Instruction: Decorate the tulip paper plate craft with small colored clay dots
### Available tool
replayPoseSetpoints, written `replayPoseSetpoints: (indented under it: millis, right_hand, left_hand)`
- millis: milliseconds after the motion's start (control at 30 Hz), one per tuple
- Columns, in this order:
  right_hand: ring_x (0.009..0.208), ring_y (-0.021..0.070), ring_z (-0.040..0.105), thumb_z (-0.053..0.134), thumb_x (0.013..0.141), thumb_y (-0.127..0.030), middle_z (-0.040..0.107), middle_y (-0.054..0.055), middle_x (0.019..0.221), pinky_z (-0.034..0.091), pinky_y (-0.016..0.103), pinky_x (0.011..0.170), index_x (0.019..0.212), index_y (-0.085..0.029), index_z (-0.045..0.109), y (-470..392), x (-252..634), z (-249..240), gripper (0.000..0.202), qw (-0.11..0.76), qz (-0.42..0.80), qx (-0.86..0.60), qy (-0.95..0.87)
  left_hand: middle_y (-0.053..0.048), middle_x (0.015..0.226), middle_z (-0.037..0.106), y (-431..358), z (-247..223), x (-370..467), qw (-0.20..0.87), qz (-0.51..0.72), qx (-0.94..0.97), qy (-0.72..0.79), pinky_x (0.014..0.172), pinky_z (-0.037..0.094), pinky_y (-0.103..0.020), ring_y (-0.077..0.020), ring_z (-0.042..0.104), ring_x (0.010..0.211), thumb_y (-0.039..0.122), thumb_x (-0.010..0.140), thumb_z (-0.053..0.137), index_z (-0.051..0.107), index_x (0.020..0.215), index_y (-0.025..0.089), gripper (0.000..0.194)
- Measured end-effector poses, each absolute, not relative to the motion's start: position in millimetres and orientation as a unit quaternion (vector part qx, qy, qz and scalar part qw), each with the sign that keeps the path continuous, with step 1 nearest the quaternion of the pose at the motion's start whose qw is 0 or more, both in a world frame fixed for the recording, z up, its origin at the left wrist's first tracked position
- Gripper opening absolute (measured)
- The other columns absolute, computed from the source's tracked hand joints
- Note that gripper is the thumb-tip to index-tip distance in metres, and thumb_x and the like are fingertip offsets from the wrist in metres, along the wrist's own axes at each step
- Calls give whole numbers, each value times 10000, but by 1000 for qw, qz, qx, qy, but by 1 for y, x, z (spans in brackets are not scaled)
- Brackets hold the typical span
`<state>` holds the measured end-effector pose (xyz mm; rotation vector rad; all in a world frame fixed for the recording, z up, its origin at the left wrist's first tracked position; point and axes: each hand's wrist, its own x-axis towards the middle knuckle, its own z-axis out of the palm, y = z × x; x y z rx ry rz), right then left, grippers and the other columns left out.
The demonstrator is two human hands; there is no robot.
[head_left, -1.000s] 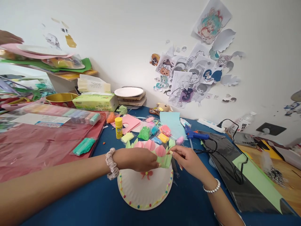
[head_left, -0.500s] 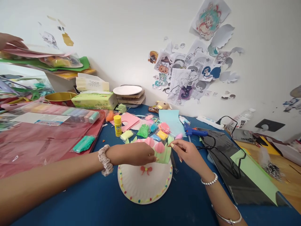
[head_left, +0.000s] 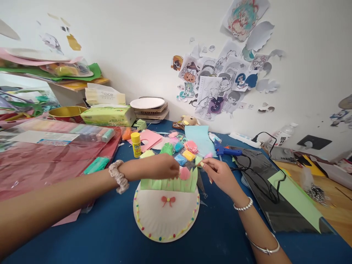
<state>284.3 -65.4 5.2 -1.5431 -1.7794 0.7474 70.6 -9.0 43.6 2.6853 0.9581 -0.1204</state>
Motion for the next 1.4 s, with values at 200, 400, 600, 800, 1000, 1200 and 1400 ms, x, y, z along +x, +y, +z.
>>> replayPoseSetpoints:
  millis: [200, 400, 600, 800, 1000, 1200, 1400]
  right_hand:
    - [389, 114, 437, 419, 826, -433, 429, -48, 421, 339, 224, 427, 863, -154, 606, -63, 288, 3, 338, 401, 237, -617, -634]
    - [389, 110, 425, 425, 819, -416, 431, -44, 411, 321, 218, 419, 840, -154, 616, -63, 289, 3, 325, 435, 208, -632, -607]
    - [378, 101, 406, 437, 820, -393, 432, -46, 399, 300, 213, 416, 787, -166, 610, -64, 288, 3, 287, 436, 204, -628, -611]
    - [368, 99, 396, 434, 821, -394, 419, -49, 398, 292, 213, 408, 778, -166, 607, -63, 288, 2, 290, 439, 203, -627, -610]
    - [385, 107, 428, 432, 826, -383, 420, -51, 410, 318, 213, 424, 831, -163, 619, -64, 288, 3, 289, 433, 210, -623, -616]
    - [386, 102, 422, 435, 829, -370, 424, -52, 411, 318, 211, 428, 825, -162, 617, -63, 287, 3, 276, 429, 209, -626, -617]
    - [381, 103, 418, 432, 831, -364, 427, -52, 407, 313, 211, 425, 814, -166, 613, -65, 287, 3, 269, 424, 209, -626, -620]
  left_hand:
    - [-50, 831, 656, 33, 59, 69, 49, 38, 908, 414, 610, 427, -280, -177, 592, 721, 237, 842, 428, 631, 863, 160, 218]
    - [-71, 1071, 578, 54, 40, 80, 7, 76, 902, 426, 764, 492, -394, -190, 581, 901, 296, 849, 509, 542, 1062, 153, 258]
    - [-81, 1130, 551, 64, 19, 92, -22, 110, 898, 424, 792, 481, -416, -207, 565, 949, 293, 848, 509, 524, 1102, 165, 285]
    - [-80, 1127, 553, 65, 10, 97, -17, 105, 908, 406, 786, 485, -408, -202, 569, 939, 294, 851, 504, 526, 1100, 170, 279]
    - [-81, 1125, 553, 67, 1, 97, -24, 124, 900, 417, 782, 486, -409, -202, 569, 937, 290, 850, 507, 521, 1106, 166, 285]
    - [-80, 1122, 554, 72, -1, 94, -20, 141, 894, 424, 779, 488, -406, -201, 571, 934, 288, 850, 507, 523, 1103, 165, 282]
    - [-80, 1126, 554, 70, -1, 93, -21, 140, 902, 409, 785, 486, -405, -199, 569, 937, 288, 853, 501, 527, 1097, 170, 273]
